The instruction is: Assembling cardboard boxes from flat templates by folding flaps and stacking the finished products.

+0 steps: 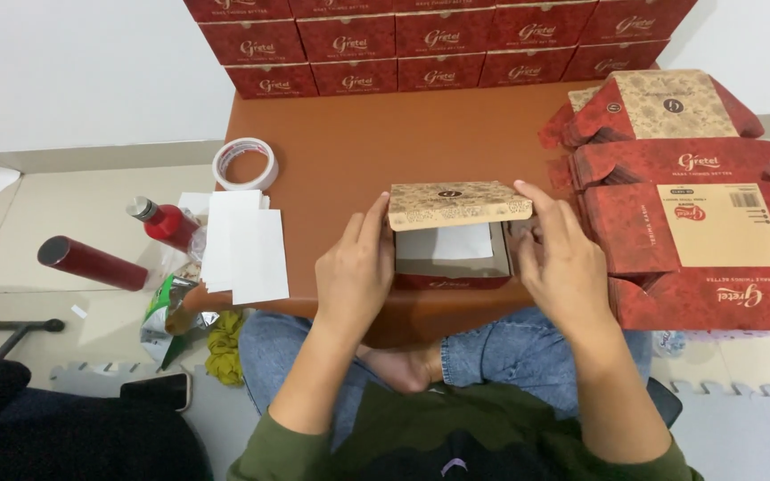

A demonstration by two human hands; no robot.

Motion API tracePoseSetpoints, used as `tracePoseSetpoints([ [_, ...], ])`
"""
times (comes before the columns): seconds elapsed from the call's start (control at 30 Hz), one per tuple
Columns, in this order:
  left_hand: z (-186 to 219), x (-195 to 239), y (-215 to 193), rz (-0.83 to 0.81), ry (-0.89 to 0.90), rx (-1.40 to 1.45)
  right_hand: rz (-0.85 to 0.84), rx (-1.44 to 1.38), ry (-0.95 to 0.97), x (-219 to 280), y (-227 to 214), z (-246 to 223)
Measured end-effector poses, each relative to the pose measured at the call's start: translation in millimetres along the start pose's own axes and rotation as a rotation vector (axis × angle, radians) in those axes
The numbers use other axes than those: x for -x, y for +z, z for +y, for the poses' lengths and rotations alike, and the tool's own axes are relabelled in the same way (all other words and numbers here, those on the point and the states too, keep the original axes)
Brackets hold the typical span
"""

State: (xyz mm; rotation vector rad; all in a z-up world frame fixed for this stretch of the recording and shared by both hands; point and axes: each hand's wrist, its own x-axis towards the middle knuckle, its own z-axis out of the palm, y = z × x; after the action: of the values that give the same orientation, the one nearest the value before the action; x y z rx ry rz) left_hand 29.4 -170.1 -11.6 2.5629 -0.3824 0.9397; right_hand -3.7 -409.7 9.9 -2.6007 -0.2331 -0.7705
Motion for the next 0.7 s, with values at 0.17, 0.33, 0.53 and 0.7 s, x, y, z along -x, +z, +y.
tracePoseSetpoints([
  [0.17, 7, 4, -16, -0.244, -0.185, 0.341, -0.017, -0.163, 0.003, 2, 0, -4],
  [0.33, 7, 0, -22, -0.292, -0.217, 0.416, -0.004, -0.245, 0.007, 4, 8, -4],
  [0.53, 8, 2, -18, -0.368, -0.254, 0.482, -0.023, -0.307, 0.028, 13, 19, 4],
  [0.7, 3, 7, -13, -0.378, -0.275, 0.568, -0.065, -0.339, 0.026, 19, 22, 7],
])
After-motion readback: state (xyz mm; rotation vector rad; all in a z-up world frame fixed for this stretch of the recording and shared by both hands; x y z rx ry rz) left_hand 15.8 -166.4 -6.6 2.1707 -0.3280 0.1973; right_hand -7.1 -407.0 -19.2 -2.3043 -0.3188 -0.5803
